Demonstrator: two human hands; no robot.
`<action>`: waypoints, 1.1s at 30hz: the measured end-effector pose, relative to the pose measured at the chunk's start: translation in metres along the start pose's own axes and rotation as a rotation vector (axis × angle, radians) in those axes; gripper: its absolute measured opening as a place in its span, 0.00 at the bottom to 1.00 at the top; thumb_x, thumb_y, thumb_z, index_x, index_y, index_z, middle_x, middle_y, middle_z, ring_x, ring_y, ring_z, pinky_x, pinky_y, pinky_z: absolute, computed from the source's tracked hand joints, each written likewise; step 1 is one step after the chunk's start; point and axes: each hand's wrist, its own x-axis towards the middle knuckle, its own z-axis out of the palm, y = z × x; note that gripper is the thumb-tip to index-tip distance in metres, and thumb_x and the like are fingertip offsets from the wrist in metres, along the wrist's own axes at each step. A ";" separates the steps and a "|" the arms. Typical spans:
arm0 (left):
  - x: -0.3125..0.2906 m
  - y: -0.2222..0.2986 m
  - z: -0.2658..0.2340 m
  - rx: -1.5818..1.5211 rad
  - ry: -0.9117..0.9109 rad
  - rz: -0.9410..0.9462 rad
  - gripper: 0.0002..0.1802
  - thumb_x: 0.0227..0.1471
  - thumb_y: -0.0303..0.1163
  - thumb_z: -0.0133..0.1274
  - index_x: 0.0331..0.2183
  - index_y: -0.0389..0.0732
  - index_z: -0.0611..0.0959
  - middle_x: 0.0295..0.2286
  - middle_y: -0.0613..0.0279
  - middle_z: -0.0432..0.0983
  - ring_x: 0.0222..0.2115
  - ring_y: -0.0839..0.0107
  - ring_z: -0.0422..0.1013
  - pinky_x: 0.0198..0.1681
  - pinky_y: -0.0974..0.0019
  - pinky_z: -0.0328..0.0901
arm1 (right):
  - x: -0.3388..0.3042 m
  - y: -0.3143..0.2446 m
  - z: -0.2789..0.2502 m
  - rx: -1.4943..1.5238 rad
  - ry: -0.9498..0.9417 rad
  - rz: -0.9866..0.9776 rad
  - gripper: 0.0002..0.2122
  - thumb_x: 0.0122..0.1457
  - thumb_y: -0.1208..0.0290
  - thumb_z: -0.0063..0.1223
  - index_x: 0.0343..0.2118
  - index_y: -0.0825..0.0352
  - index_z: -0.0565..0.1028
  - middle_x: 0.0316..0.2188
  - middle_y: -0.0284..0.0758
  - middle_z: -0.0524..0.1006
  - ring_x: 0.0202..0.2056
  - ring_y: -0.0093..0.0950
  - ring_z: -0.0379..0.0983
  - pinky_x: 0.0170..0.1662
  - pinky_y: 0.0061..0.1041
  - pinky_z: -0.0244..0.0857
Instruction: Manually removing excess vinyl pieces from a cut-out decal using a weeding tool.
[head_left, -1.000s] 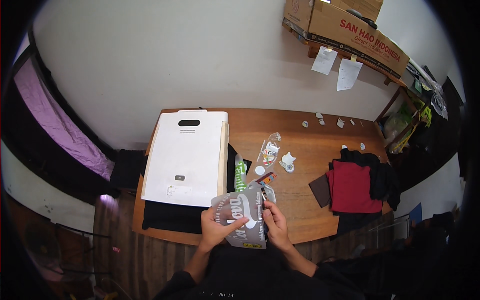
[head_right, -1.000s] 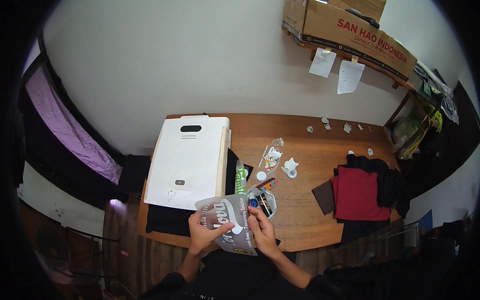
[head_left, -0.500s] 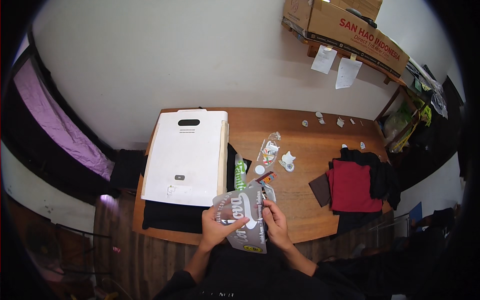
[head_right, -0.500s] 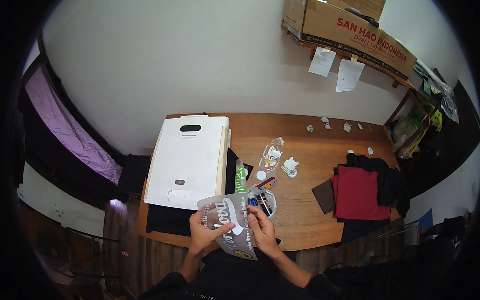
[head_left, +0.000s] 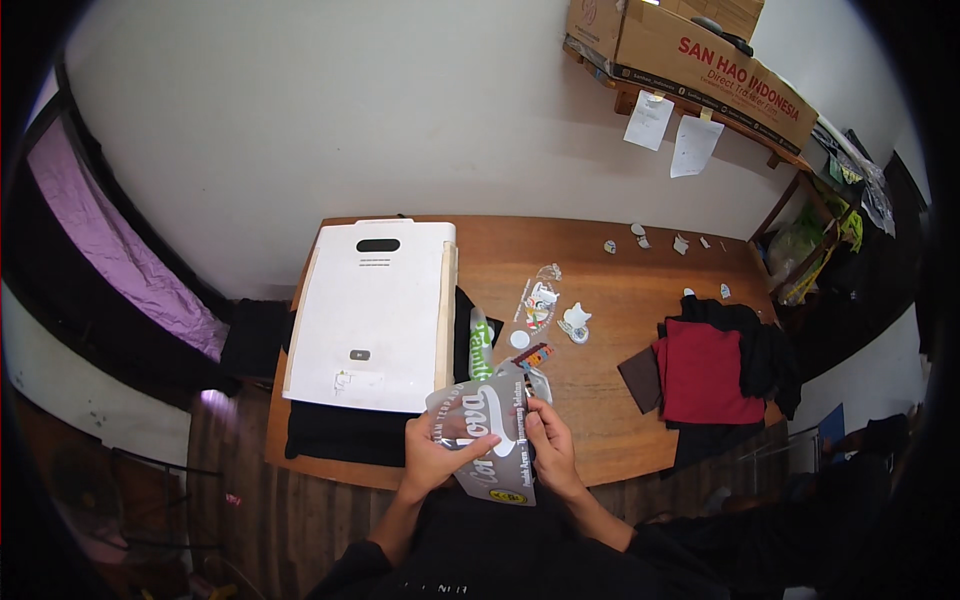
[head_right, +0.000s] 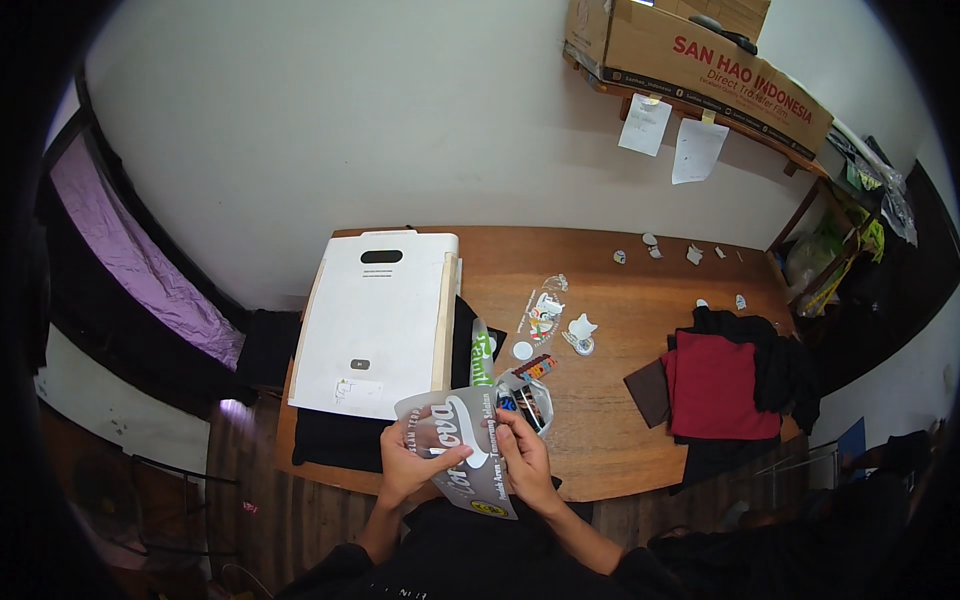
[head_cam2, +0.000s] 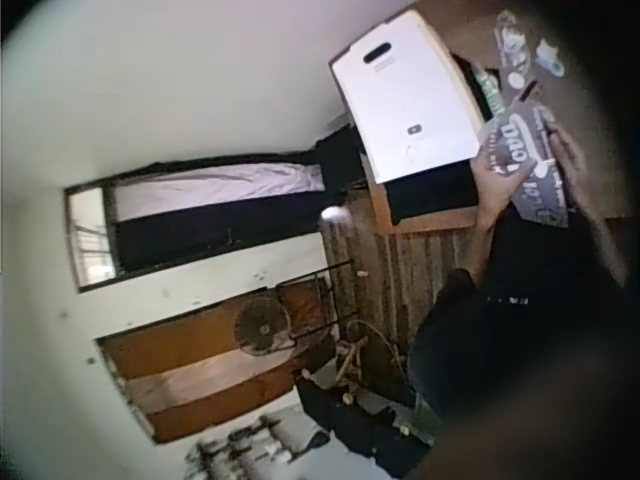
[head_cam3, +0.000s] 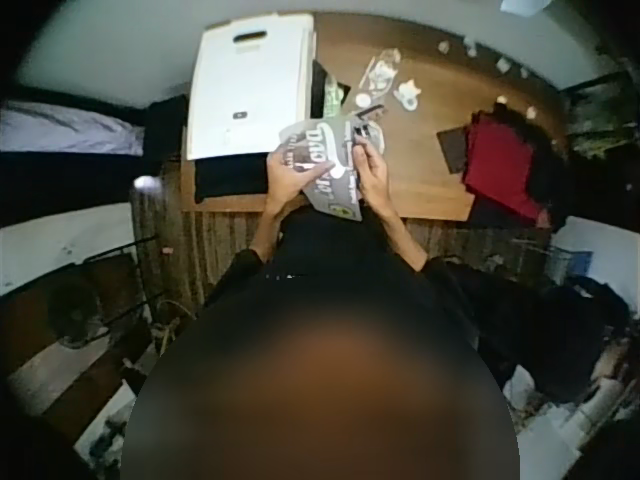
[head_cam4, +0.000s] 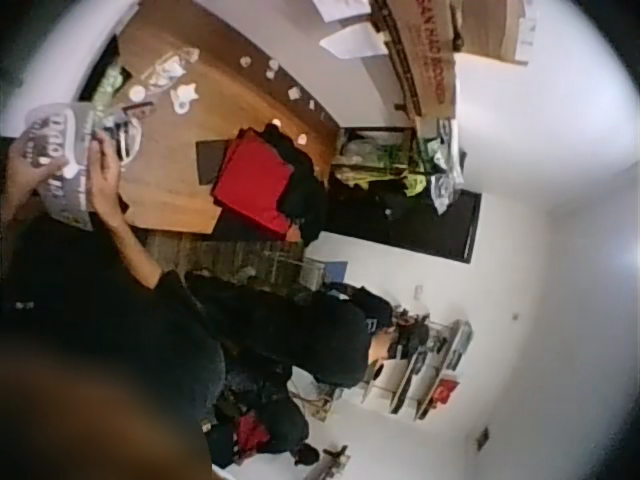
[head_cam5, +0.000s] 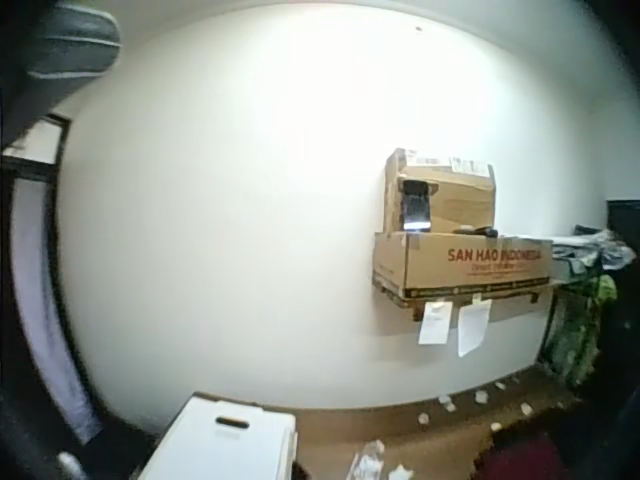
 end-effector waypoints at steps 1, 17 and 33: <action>0.000 -0.001 0.000 -0.001 -0.003 -0.008 0.28 0.35 0.21 0.63 0.41 0.26 0.72 0.27 0.56 0.77 0.27 0.75 0.73 0.31 0.74 0.69 | 0.000 0.000 0.000 0.000 0.000 -0.001 0.15 0.62 0.68 0.38 0.47 0.72 0.64 0.39 0.32 0.70 0.40 0.16 0.63 0.44 0.16 0.57; 0.000 -0.003 0.000 -0.029 -0.037 -0.083 0.29 0.34 0.22 0.63 0.42 0.27 0.71 0.27 0.58 0.77 0.27 0.78 0.72 0.31 0.75 0.68 | 0.003 0.001 -0.001 0.019 0.004 -0.022 0.14 0.62 0.68 0.37 0.46 0.73 0.64 0.37 0.31 0.69 0.38 0.15 0.63 0.41 0.14 0.58; -0.010 -0.021 0.004 -0.010 -0.038 -0.113 0.29 0.34 0.23 0.64 0.41 0.30 0.73 0.24 0.62 0.77 0.25 0.80 0.72 0.27 0.77 0.67 | 0.010 -0.009 -0.010 -0.003 0.034 -0.096 0.14 0.62 0.66 0.37 0.44 0.71 0.65 0.33 0.28 0.69 0.31 0.12 0.61 0.36 0.12 0.57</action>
